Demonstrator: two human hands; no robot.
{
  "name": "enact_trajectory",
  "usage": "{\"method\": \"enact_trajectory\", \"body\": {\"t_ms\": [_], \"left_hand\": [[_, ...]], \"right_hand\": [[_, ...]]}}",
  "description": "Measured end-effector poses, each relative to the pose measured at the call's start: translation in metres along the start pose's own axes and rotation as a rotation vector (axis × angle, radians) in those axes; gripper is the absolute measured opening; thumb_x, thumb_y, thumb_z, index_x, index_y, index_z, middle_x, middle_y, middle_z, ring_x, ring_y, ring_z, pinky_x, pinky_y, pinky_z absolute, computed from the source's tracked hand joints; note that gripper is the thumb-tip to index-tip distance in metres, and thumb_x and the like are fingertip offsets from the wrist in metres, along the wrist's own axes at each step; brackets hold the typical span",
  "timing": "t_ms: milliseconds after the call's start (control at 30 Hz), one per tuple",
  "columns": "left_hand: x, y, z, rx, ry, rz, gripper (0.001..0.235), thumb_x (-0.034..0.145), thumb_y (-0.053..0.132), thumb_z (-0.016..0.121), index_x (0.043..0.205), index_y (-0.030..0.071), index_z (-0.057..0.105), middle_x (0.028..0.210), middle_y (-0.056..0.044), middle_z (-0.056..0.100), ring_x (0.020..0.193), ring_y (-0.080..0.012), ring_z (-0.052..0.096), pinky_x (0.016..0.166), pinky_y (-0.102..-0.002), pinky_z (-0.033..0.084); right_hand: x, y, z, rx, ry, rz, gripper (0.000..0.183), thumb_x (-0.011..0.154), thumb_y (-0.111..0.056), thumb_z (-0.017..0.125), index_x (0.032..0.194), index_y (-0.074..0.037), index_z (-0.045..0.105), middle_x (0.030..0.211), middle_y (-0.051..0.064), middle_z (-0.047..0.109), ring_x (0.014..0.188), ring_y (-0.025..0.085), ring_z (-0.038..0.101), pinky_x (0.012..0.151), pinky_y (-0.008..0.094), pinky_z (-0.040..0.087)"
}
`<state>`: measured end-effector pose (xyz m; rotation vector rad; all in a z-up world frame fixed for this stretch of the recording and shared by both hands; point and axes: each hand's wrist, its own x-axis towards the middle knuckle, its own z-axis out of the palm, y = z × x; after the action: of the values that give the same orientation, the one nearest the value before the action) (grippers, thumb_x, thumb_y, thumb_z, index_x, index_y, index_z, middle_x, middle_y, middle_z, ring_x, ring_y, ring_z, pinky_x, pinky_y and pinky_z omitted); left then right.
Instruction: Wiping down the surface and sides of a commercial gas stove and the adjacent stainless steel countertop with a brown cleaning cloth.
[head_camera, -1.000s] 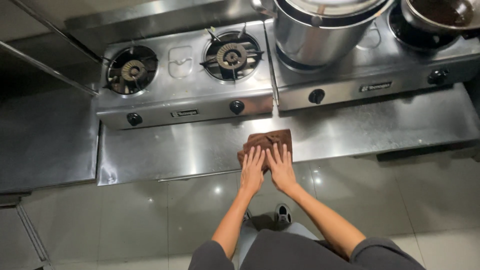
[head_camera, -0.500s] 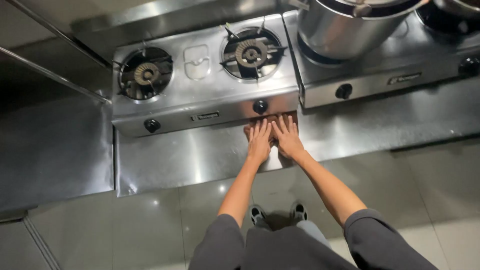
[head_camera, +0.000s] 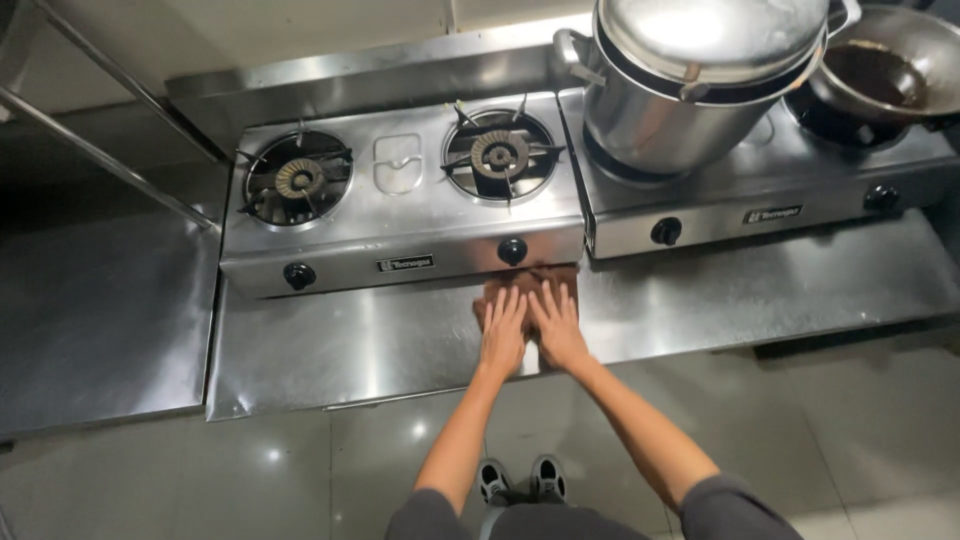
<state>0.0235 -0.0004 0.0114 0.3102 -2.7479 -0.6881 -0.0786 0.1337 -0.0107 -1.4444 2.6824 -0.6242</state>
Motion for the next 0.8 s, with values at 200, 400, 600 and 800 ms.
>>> {"method": "enact_trajectory", "body": {"t_ms": [200,400,600,800], "left_hand": [[-0.081,0.024,-0.041,-0.034,-0.074,-0.054,0.08,0.076,-0.008,0.065,0.153,0.003,0.043,0.165,-0.014,0.031,0.154,-0.0366,0.024,0.124,-0.054,0.02],[-0.11,-0.016,-0.053,0.02,-0.083,-0.04,0.077,0.08,-0.01,0.062,0.154,0.004,0.044,0.167,-0.013,0.031,0.155,-0.0351,0.022,0.123,-0.054,0.02],[-0.063,-0.071,-0.07,-0.03,-0.078,-0.013,0.075,0.082,-0.005,0.06,0.154,0.004,0.042,0.166,-0.014,0.03,0.155,-0.0349,0.021,0.124,-0.055,0.017],[-0.014,-0.114,-0.063,0.021,-0.073,0.003,0.076,0.081,-0.005,0.058,0.155,0.005,0.041,0.165,-0.015,0.032,0.154,-0.0361,0.024,0.124,-0.055,0.018]], "right_hand": [[-0.063,-0.073,-0.014,-0.003,-0.038,0.034,0.085,0.079,-0.002,0.057,0.159,-0.009,0.03,0.168,0.023,0.013,0.152,0.055,0.007,0.12,0.064,0.017],[-0.06,-0.106,0.011,0.009,-0.055,-0.004,0.083,0.082,-0.005,0.06,0.159,-0.01,0.029,0.168,0.022,0.012,0.152,0.055,0.005,0.119,0.064,0.016],[0.008,-0.103,0.041,-0.033,-0.032,-0.019,0.083,0.082,-0.01,0.06,0.159,-0.011,0.03,0.168,0.023,0.013,0.151,0.056,0.007,0.118,0.066,0.018],[0.068,-0.088,0.065,-0.135,-0.049,0.01,0.09,0.079,-0.014,0.063,0.161,-0.014,0.027,0.167,0.023,0.017,0.151,0.055,0.014,0.12,0.064,0.02]]}}
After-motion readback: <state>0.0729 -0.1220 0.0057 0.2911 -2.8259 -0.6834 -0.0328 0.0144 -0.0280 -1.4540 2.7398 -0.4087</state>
